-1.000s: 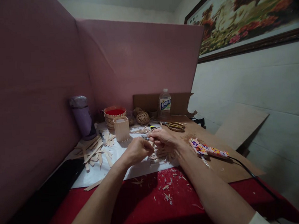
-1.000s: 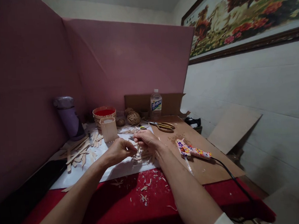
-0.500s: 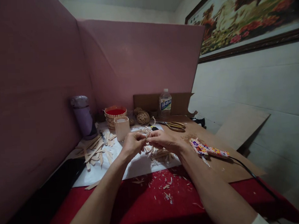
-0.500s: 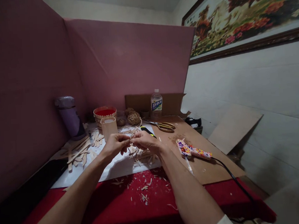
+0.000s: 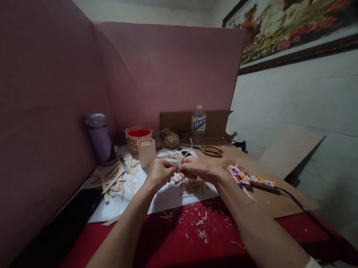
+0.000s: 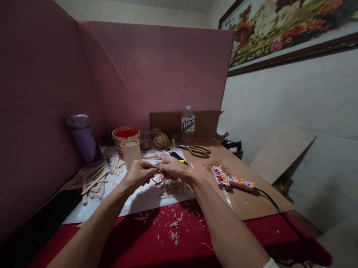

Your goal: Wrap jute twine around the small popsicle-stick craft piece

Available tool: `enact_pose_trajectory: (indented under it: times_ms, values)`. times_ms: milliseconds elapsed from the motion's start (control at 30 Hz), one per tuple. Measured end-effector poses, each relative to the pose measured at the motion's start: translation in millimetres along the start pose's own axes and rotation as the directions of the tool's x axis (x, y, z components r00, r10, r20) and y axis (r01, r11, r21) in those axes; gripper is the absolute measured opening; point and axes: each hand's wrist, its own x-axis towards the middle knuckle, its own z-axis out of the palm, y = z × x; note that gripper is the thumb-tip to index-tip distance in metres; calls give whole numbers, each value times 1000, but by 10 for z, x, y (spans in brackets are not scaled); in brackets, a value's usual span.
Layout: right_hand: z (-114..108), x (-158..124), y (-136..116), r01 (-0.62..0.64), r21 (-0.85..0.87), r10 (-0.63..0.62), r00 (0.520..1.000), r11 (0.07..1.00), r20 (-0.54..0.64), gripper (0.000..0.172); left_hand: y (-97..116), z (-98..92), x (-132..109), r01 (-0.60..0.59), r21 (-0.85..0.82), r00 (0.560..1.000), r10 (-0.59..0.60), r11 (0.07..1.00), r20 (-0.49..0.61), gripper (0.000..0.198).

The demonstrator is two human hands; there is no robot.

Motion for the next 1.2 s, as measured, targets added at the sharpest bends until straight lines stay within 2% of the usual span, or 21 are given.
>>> enact_pose_trajectory:
  times_ms: [100, 200, 367, 567, 633, 733, 867, 933, 1033, 1100, 1133, 1167, 1200]
  values:
    - [7, -5, -38, -43, -69, 43, 999, 997, -1, 18, 18, -1, -6, 37, -22, 999, -37, 999, 3, 15]
    - [0, -4, -57, -64, -57, 64, 998, 996, -11, 17, 69, -14, -27, 99, -95, 995, -97, 990, 27, 17]
    - [-43, -8, -34, 13, -85, -18, 998, 996, -53, 15, 113, -58, -54, 184, -283, 980, -153, 941, 129, 18]
    - [-86, 36, 15, 43, -230, -60, 996, 972, -69, 16, 87, -73, -58, 238, -313, 961, -176, 919, 214, 19]
    - [-84, 53, 5, 67, -308, -112, 985, 949, -130, 16, 68, -56, -40, 230, -294, 968, -186, 928, 171, 17]
    - [-28, 47, -54, 107, -344, -182, 964, 933, -196, 21, 36, -23, -5, 185, -245, 982, -188, 952, 12, 16]
    - [147, 30, -100, 87, -281, -126, 985, 956, -121, 18, 19, -16, 5, 136, -268, 969, -184, 954, -165, 13]
    - [225, 45, -57, 86, -287, -108, 992, 954, -62, 17, 26, -29, -8, 152, -358, 956, -229, 921, -185, 12]
    - [251, 72, 38, 44, -353, -52, 999, 935, -14, 18, 43, -46, -22, 192, -541, 951, -292, 819, -105, 12]
    - [203, 66, 65, -52, -468, 5, 995, 882, -101, 20, 50, -49, -19, 186, -617, 956, -287, 765, -68, 11]
    - [169, 55, 61, -126, -536, 18, 979, 835, -202, 21, 52, -48, -15, 173, -637, 958, -279, 751, -68, 11]
    - [135, 41, 47, -212, -593, 6, 944, 777, -330, 23, 53, -45, -11, 163, -649, 959, -274, 743, -73, 11]
    - [104, 26, 26, -302, -628, -36, 884, 718, -466, 24, 54, -40, -8, 155, -656, 958, -275, 738, -82, 12]
